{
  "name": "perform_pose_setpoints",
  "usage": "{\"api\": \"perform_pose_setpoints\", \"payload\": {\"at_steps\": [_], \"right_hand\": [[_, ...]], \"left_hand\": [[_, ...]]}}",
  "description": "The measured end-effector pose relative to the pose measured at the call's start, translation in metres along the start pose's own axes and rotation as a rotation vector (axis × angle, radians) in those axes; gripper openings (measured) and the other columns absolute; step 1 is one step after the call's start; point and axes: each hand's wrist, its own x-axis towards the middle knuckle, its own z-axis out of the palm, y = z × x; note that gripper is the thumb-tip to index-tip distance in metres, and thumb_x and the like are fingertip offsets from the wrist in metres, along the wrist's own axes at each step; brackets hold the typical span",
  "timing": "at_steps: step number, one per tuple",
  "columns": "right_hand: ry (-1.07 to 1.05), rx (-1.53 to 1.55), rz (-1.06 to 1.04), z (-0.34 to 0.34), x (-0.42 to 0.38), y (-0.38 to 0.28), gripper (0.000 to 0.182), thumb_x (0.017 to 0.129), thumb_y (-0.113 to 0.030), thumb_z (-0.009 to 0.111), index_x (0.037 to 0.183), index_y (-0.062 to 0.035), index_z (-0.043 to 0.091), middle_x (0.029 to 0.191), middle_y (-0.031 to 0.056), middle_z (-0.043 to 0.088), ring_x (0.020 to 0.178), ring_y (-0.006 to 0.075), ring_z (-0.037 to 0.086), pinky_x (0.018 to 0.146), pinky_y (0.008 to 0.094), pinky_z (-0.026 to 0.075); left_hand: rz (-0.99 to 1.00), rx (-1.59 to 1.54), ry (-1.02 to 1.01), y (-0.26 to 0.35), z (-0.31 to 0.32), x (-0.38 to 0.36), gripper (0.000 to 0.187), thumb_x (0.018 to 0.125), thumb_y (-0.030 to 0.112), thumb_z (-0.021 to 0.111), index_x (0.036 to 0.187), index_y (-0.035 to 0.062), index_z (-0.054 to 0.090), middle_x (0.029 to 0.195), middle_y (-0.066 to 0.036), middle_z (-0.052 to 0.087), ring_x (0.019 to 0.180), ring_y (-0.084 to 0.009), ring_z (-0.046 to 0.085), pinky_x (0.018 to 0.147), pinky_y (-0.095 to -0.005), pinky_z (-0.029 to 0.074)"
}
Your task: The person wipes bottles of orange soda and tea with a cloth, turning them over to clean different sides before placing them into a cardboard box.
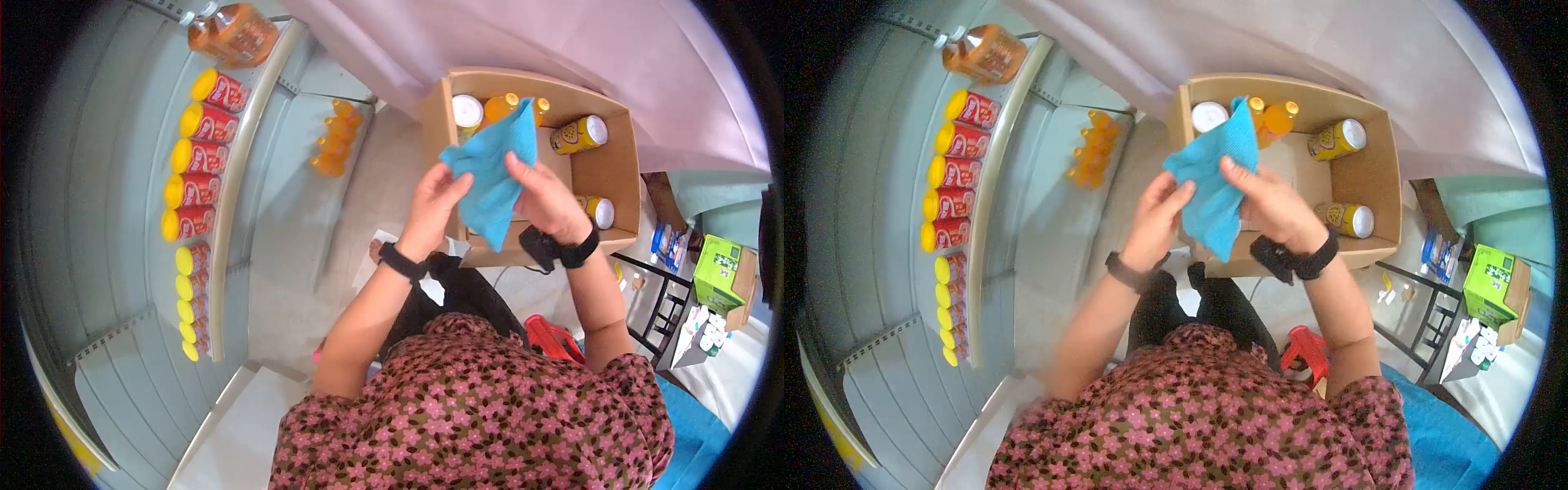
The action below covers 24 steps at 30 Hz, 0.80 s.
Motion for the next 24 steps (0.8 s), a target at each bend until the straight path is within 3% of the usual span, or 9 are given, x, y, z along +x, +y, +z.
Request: {"api": "perform_pose_setpoints", "payload": {"at_steps": [5,9,13,14,17,19,21,23,24], "right_hand": [[0.104,0.168,0.058,0.048,0.024,0.062,0.042,0.087,-0.028,0.056,0.117,-0.0009,0.045,0.111,0.0087,0.055,0.102,0.0198,0.053,0.089,0.0360,0.042],[0.419,-0.117,-0.018,0.088,0.057,0.130,0.052,0.086,-0.028,0.057,0.127,-0.0047,0.036,0.122,0.0131,0.045,0.109,0.0216,0.045,0.092,0.0341,0.036],[0.138,-0.326,-0.002,0.131,0.090,0.166,0.045,0.091,-0.031,0.049,0.129,-0.0080,0.039,0.116,0.0104,0.049,0.104,0.0164,0.046,0.089,0.0287,0.038],[0.129,-0.149,0.253,0.142,0.103,0.173,0.042,0.092,-0.032,0.046,0.127,-0.0090,0.042,0.110,0.0067,0.051,0.100,0.0125,0.046,0.085,0.0255,0.039],[0.112,0.318,0.342,0.146,0.146,0.217,0.042,0.092,-0.033,0.045,0.127,-0.0089,0.042,0.103,0.0034,0.053,0.093,0.0097,0.047,0.078,0.0235,0.041],[0.144,0.237,0.321,0.131,0.172,0.251,0.038,0.091,-0.027,0.049,0.125,-0.0088,0.045,0.097,0.0028,0.055,0.086,0.0087,0.047,0.072,0.0241,0.042],[0.222,-0.139,0.057,0.129,0.188,0.278,0.032,0.089,-0.016,0.051,0.120,-0.0090,0.050,0.090,0.0001,0.054,0.074,0.0060,0.046,0.061,0.0206,0.039],[0.238,-0.171,0.039,0.116,0.205,0.294,0.029,0.090,-0.012,0.049,0.118,-0.0080,0.052,0.093,0.0008,0.054,0.081,0.0067,0.047,0.067,0.0218,0.041],[0.239,-0.219,0.009,0.108,0.214,0.301,0.027,0.090,-0.007,0.047,0.116,-0.0071,0.053,0.095,0.0015,0.055,0.088,0.0074,0.048,0.073,0.0229,0.043]], "left_hand": [[0.092,-0.090,0.256,0.026,-0.053,-0.052,0.020,0.083,0.007,0.056,0.102,0.0012,0.055,0.099,-0.005,0.059,0.088,-0.0110,0.054,0.082,-0.0263,0.042],[0.180,-0.010,0.478,0.031,-0.125,-0.080,0.012,0.082,0.005,0.054,0.094,0.0007,0.053,0.100,-0.007,0.058,0.088,-0.0121,0.054,0.081,-0.0269,0.043],[0.135,0.375,0.433,0.036,-0.176,-0.090,0.013,0.082,0.002,0.054,0.095,0.0006,0.052,0.106,-0.007,0.054,0.090,-0.0110,0.053,0.075,-0.0255,0.045],[0.061,0.360,0.403,0.036,-0.185,-0.089,0.015,0.082,0.003,0.055,0.096,0.0007,0.051,0.103,-0.006,0.054,0.089,-0.0107,0.053,0.074,-0.0249,0.045],[0.001,0.322,0.443,0.031,-0.202,-0.077,0.017,0.083,0.005,0.056,0.099,0.0011,0.051,0.098,-0.004,0.054,0.086,-0.0099,0.052,0.074,-0.0238,0.043],[0.020,0.304,0.515,0.020,-0.216,-0.064,0.018,0.083,0.006,0.056,0.100,0.0014,0.050,0.095,-0.003,0.054,0.085,-0.0095,0.051,0.073,-0.0234,0.043],[0.037,0.427,0.559,0.006,-0.240,-0.050,0.019,0.085,0.015,0.057,0.098,0.0024,0.053,0.089,-0.003,0.054,0.078,-0.0098,0.050,0.072,-0.0238,0.040],[-0.051,0.411,0.534,-0.010,-0.270,-0.035,0.019,0.085,0.015,0.056,0.099,0.0025,0.052,0.093,-0.005,0.054,0.081,-0.0131,0.052,0.073,-0.0259,0.041],[-0.107,0.150,0.602,-0.014,-0.283,-0.025,0.019,0.085,0.014,0.054,0.100,0.0021,0.051,0.095,-0.006,0.055,0.083,-0.0153,0.054,0.073,-0.0274,0.043]]}}
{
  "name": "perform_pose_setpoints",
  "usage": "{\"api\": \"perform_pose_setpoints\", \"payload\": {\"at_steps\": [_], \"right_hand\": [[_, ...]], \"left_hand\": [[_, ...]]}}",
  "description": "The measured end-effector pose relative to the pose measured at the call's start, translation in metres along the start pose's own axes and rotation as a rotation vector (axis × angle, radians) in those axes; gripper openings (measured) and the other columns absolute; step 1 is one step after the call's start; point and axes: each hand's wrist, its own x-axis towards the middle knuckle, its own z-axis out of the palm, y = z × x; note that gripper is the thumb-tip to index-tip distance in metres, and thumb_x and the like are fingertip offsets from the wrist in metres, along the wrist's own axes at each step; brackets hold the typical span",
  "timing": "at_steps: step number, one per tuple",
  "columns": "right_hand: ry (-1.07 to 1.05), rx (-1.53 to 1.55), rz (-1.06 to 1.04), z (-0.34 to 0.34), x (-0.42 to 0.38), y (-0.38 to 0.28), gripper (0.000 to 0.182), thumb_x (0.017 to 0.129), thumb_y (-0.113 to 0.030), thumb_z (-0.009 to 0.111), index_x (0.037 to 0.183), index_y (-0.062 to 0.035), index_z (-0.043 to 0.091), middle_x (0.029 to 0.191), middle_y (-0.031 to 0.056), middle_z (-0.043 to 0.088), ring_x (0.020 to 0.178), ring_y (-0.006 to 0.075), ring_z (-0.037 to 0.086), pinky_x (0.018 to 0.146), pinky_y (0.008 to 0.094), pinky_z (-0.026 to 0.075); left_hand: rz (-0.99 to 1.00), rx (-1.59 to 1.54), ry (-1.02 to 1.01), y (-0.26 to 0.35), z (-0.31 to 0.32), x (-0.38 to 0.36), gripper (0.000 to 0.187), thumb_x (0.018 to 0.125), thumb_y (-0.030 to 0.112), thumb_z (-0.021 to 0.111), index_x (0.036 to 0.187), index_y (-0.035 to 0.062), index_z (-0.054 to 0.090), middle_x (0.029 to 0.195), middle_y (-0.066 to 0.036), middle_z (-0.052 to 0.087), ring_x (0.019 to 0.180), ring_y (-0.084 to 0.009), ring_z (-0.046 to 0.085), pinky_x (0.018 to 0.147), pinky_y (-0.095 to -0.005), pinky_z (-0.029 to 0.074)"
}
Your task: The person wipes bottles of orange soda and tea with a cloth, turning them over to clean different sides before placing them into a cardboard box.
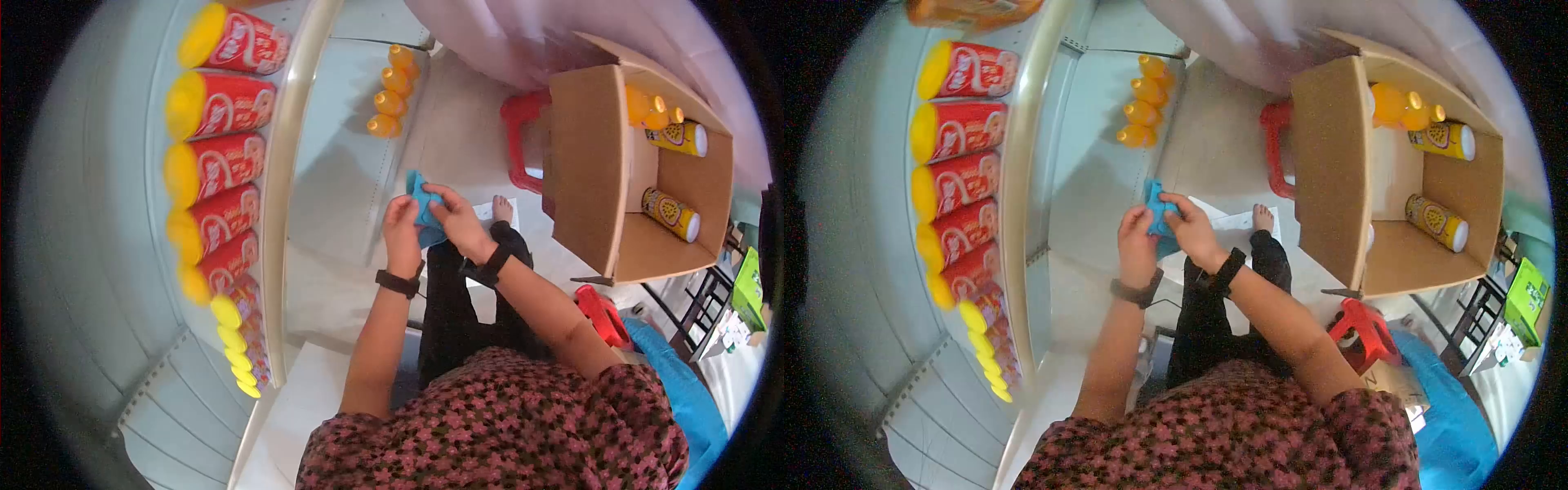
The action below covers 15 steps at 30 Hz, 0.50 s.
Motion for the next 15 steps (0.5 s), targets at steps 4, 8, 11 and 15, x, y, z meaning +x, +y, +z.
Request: {"api": "perform_pose_setpoints", "payload": {"at_steps": [4,8,11,15], "right_hand": [[0.042,0.231,0.165,-0.024,0.041,0.025,0.026,0.091,-0.006,0.044,0.116,-0.0080,0.052,0.097,0.0022,0.055,0.088,0.0080,0.051,0.073,0.0218,0.044],[0.240,0.633,0.180,-0.030,0.078,0.029,0.030,0.091,-0.008,0.042,0.121,-0.0046,0.045,0.103,0.0069,0.057,0.091,0.0133,0.055,0.080,0.0288,0.047],[0.159,0.768,0.163,-0.032,0.112,0.044,0.026,0.092,-0.009,0.043,0.117,-0.0041,0.047,0.103,0.0062,0.057,0.090,0.0134,0.055,0.080,0.0292,0.047],[0.140,0.810,0.165,-0.026,0.161,0.074,0.021,0.091,-0.012,0.045,0.111,-0.0044,0.050,0.100,0.0049,0.058,0.089,0.0129,0.056,0.080,0.0291,0.047]], "left_hand": [[-0.165,-0.360,0.087,-0.025,-0.026,0.065,0.021,0.085,0.012,0.052,0.102,0.0004,0.048,0.098,-0.010,0.055,0.092,-0.0231,0.055,0.079,-0.0362,0.046],[-0.249,-0.181,0.065,-0.060,-0.062,0.138,0.029,0.083,0.014,0.055,0.108,0.0042,0.043,0.103,-0.010,0.050,0.096,-0.0242,0.052,0.083,-0.0396,0.044],[-0.213,0.007,0.044,-0.080,-0.074,0.184,0.048,0.079,0.015,0.060,0.120,0.0062,0.036,0.112,-0.010,0.045,0.098,-0.0233,0.051,0.084,-0.0395,0.043],[0.089,0.314,0.081,-0.104,-0.082,0.248,0.064,0.076,0.007,0.065,0.130,0.0081,0.029,0.121,-0.010,0.035,0.100,-0.0221,0.047,0.082,-0.0307,0.043]]}}
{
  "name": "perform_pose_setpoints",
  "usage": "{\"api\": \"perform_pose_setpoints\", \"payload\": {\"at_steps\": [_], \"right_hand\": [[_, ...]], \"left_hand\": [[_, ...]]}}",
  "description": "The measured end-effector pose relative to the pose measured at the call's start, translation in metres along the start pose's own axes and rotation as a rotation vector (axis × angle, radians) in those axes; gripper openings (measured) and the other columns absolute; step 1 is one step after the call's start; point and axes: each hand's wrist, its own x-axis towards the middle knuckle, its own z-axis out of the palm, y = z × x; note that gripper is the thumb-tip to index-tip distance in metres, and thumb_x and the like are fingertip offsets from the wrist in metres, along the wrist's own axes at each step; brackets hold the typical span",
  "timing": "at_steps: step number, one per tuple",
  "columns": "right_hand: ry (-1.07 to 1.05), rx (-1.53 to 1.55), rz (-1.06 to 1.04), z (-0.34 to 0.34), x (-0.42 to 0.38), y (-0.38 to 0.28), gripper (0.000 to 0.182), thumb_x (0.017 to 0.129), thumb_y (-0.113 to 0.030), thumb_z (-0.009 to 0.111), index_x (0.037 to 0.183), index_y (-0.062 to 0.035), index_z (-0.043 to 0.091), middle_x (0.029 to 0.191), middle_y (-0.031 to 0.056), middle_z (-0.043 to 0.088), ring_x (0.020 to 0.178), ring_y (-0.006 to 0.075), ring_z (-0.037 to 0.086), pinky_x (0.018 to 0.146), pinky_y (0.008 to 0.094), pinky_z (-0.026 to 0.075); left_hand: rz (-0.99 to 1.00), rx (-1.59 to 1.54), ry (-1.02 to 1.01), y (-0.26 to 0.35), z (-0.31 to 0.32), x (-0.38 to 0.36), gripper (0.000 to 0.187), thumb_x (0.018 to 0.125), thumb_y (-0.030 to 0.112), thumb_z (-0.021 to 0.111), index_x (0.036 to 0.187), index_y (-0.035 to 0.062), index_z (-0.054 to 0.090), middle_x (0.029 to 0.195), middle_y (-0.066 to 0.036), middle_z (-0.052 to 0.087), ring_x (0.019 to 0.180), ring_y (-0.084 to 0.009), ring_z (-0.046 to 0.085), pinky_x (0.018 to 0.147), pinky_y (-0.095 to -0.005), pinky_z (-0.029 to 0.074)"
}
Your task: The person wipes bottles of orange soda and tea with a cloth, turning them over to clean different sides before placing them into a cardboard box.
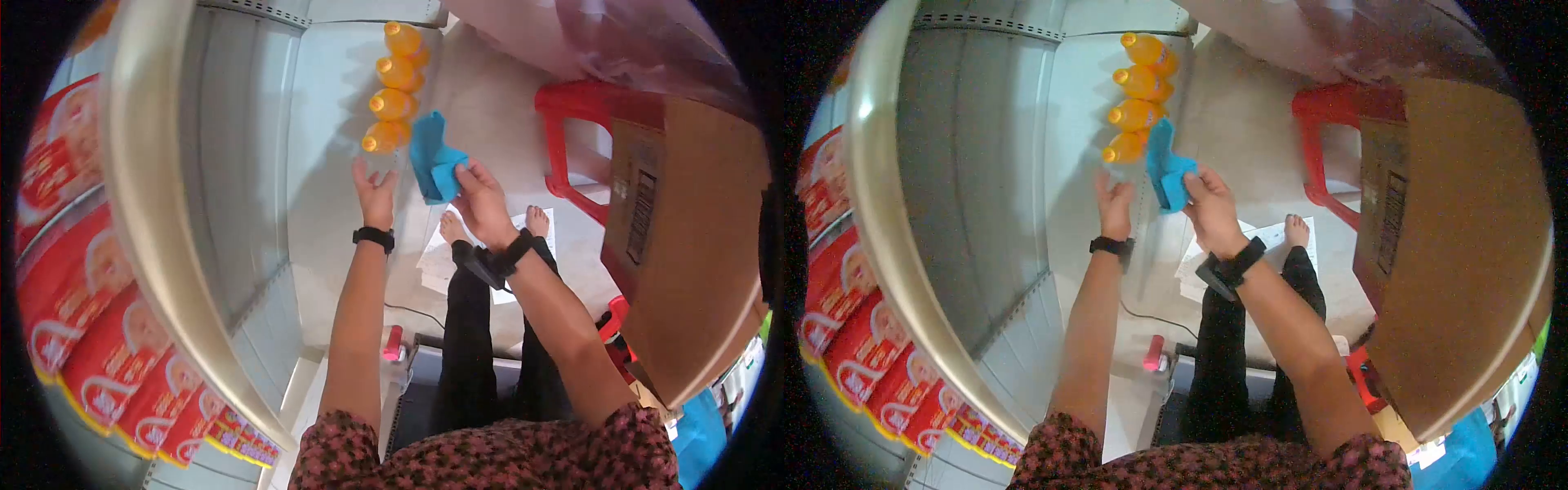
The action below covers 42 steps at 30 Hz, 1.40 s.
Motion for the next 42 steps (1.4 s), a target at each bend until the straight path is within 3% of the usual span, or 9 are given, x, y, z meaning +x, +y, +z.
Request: {"api": "perform_pose_setpoints", "payload": {"at_steps": [9,18,23,27,29,35,38,40,42], "right_hand": [[-0.186,-0.351,-0.184,0.022,0.065,0.047,0.021,0.088,-0.010,0.051,0.107,-0.0023,0.056,0.112,0.0050,0.055,0.097,0.0102,0.050,0.082,0.0243,0.041],[-0.610,-0.790,-0.077,0.051,-0.003,0.032,0.029,0.082,-0.003,0.054,0.110,-0.0071,0.056,0.126,0.0066,0.045,0.115,0.0216,0.044,0.093,0.0338,0.037],[-0.413,-1.615,-0.805,0.081,-0.094,0.035,0.029,0.066,-0.007,0.062,0.095,-0.0054,0.058,0.108,0.0140,0.048,0.086,0.0283,0.054,0.072,0.0385,0.045],[-0.629,-1.585,-0.855,0.093,-0.161,0.015,0.047,0.057,-0.010,0.068,0.101,-0.0033,0.056,0.108,0.0151,0.051,0.093,0.0302,0.053,0.076,0.0350,0.045],[-0.839,-1.359,-0.481,0.092,-0.192,0.012,0.044,0.056,-0.017,0.069,0.096,-0.0028,0.057,0.097,0.0150,0.057,0.090,0.0319,0.056,0.076,0.0367,0.045],[-0.719,-1.259,-0.540,0.097,-0.280,-0.023,0.028,0.063,-0.017,0.065,0.085,-0.0016,0.059,0.079,0.0181,0.060,0.075,0.0361,0.058,0.068,0.0400,0.048],[-0.721,-1.302,-0.543,0.100,-0.307,-0.062,0.027,0.065,-0.018,0.067,0.084,-0.0005,0.060,0.078,0.0159,0.061,0.071,0.0304,0.059,0.068,0.0346,0.049],[-0.695,-1.287,-0.442,0.101,-0.317,-0.089,0.028,0.066,-0.016,0.064,0.089,-0.0002,0.059,0.080,0.0160,0.062,0.071,0.0249,0.061,0.066,0.0337,0.049],[-0.681,-1.085,-0.333,0.107,-0.334,-0.116,0.028,0.067,-0.013,0.063,0.092,-0.0008,0.058,0.082,0.0138,0.063,0.075,0.0186,0.061,0.066,0.0323,0.048]], "left_hand": [[0.300,0.160,0.127,-0.002,0.013,0.052,0.039,0.080,-0.002,0.056,0.117,0.0014,0.048,0.110,-0.012,0.051,0.102,-0.0215,0.050,0.088,-0.0326,0.040],[0.563,0.240,0.233,0.045,-0.035,-0.077,0.031,0.074,0.013,0.065,0.100,-0.0009,0.055,0.092,-0.013,0.059,0.085,-0.0225,0.057,0.075,-0.0340,0.045],[0.495,0.517,0.288,0.112,-0.045,-0.194,0.025,0.075,0.012,0.063,0.096,-0.0004,0.057,0.090,-0.013,0.060,0.081,-0.0226,0.057,0.072,-0.0340,0.046],[0.477,0.592,0.245,0.144,-0.059,-0.275,0.021,0.074,0.010,0.062,0.092,0.0000,0.058,0.088,-0.012,0.060,0.078,-0.0228,0.058,0.071,-0.0334,0.046],[0.502,0.589,0.217,0.157,-0.066,-0.310,0.023,0.073,0.010,0.063,0.093,-0.0002,0.058,0.086,-0.012,0.060,0.077,-0.0234,0.057,0.070,-0.0327,0.046],[0.557,0.535,0.220,0.208,-0.034,-0.383,0.028,0.072,0.013,0.063,0.096,0.0002,0.057,0.101,-0.016,0.053,0.093,-0.0266,0.052,0.080,-0.0359,0.041],[0.691,0.586,0.121,0.236,-0.020,-0.406,0.044,0.075,0.026,0.064,0.108,-0.0002,0.051,0.114,-0.016,0.046,0.107,-0.0269,0.045,0.090,-0.0392,0.035],[0.508,-0.118,0.108,0.237,-0.014,-0.423,0.066,0.075,0.038,0.064,0.122,-0.0001,0.039,0.119,-0.015,0.043,0.112,-0.0270,0.042,0.095,-0.0407,0.032],[0.473,-0.123,0.059,0.235,-0.017,-0.448,0.084,0.072,0.043,0.068,0.131,0.0011,0.027,0.124,-0.013,0.041,0.118,-0.0266,0.039,0.099,-0.0414,0.029]]}}
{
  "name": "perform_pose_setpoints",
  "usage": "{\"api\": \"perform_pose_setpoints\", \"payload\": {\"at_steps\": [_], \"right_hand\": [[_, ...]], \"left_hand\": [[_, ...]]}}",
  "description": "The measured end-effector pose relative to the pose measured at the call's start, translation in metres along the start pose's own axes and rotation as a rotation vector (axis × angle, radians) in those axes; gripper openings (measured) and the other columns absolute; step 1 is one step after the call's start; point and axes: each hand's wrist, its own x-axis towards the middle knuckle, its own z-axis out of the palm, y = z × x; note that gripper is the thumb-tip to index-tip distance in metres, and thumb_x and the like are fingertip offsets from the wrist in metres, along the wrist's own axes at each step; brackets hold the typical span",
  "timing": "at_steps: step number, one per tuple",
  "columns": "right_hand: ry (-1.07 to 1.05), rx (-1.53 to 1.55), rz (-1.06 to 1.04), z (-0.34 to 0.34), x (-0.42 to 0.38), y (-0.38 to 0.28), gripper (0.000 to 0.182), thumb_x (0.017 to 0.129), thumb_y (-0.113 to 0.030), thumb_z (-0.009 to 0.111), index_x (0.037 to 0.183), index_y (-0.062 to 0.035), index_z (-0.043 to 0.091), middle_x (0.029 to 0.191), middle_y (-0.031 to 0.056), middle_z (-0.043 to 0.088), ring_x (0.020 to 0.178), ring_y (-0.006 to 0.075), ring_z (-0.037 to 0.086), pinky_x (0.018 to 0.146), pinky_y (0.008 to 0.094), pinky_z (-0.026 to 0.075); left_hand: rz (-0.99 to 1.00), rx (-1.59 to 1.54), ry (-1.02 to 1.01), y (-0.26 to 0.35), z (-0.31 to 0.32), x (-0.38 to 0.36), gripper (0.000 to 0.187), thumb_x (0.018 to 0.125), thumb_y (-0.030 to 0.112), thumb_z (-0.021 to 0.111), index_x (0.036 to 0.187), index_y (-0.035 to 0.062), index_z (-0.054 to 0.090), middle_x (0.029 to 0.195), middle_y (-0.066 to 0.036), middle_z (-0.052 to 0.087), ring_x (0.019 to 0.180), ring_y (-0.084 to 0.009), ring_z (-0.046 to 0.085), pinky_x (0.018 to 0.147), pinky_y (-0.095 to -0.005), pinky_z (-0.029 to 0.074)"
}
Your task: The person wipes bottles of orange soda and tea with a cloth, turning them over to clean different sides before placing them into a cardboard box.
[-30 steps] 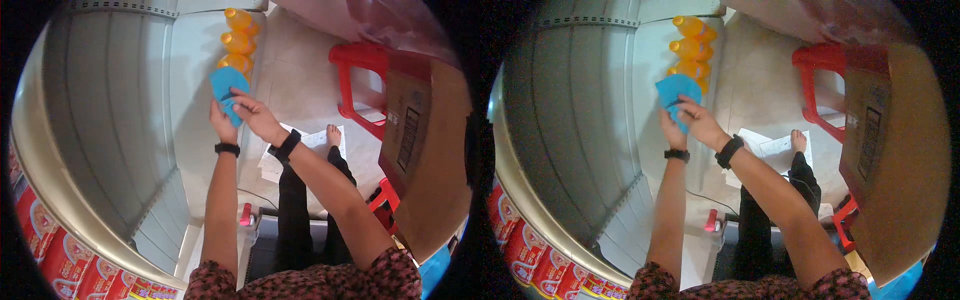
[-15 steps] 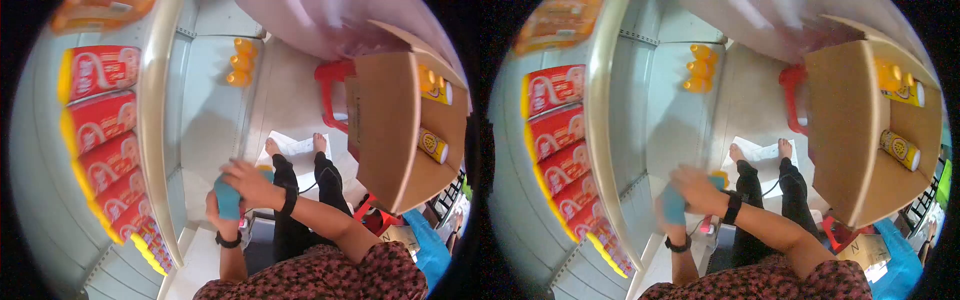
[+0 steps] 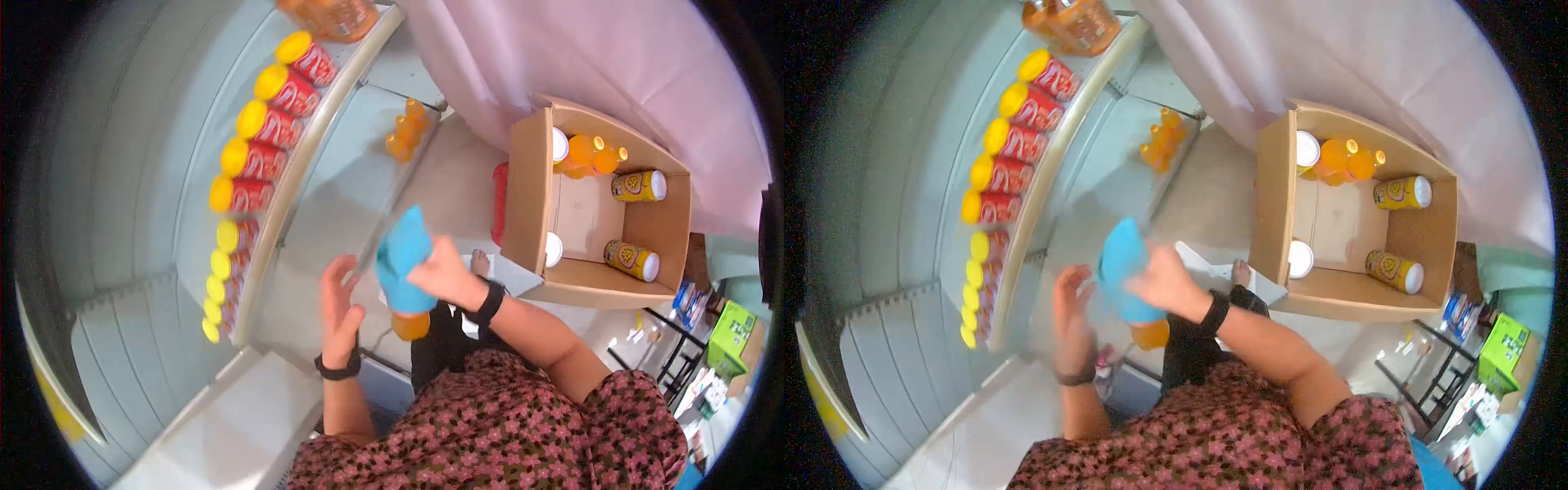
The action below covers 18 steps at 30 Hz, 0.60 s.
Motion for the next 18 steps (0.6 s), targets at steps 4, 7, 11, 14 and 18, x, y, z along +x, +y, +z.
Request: {"api": "perform_pose_setpoints", "payload": {"at_steps": [4,7,11,14,18], "right_hand": [[0.043,0.282,-0.078,-0.020,-0.008,-0.049,0.022,0.070,-0.009,0.064,0.089,-0.0024,0.057,0.082,0.0028,0.061,0.077,0.0103,0.056,0.070,0.0279,0.047],[0.049,0.263,-0.073,-0.023,-0.020,-0.079,0.024,0.072,-0.011,0.064,0.093,-0.0022,0.056,0.085,0.0017,0.059,0.079,0.0103,0.056,0.072,0.0266,0.046],[0.133,0.046,-0.224,-0.030,-0.032,-0.082,0.033,0.074,-0.011,0.063,0.103,-0.0024,0.051,0.090,0.0024,0.059,0.081,0.0108,0.056,0.074,0.0277,0.046],[0.149,-0.053,-0.435,-0.030,-0.036,-0.087,0.024,0.080,-0.008,0.061,0.100,-0.0016,0.051,0.094,0.0056,0.055,0.083,0.0120,0.055,0.073,0.0276,0.046],[0.060,0.094,-0.348,-0.021,-0.037,-0.079,0.031,0.076,-0.011,0.058,0.105,-0.0023,0.051,0.095,0.0048,0.057,0.085,0.0120,0.055,0.077,0.0283,0.046]], "left_hand": [[-0.045,0.109,-0.316,0.004,0.023,-0.035,0.092,0.064,0.041,0.077,0.131,0.0008,0.028,0.129,-0.014,0.039,0.121,-0.0244,0.038,0.098,-0.0407,0.030],[-0.178,-0.088,-0.364,0.010,0.055,-0.045,0.088,0.062,0.026,0.080,0.129,0.0010,0.030,0.124,-0.014,0.043,0.117,-0.0219,0.042,0.096,-0.0372,0.034],[-0.122,0.067,-0.303,0.006,0.069,-0.056,0.080,0.062,0.014,0.080,0.126,0.0015,0.033,0.116,-0.009,0.050,0.110,-0.0169,0.047,0.094,-0.0340,0.036],[-0.119,-0.011,-0.360,0.008,0.068,-0.062,0.077,0.063,0.014,0.079,0.125,0.0020,0.034,0.114,-0.007,0.051,0.108,-0.0159,0.048,0.094,-0.0336,0.037],[-0.153,-0.254,-0.489,0.015,0.054,-0.072,0.076,0.064,0.012,0.077,0.126,0.0040,0.034,0.114,-0.007,0.051,0.108,-0.0159,0.048,0.093,-0.0327,0.038]]}}
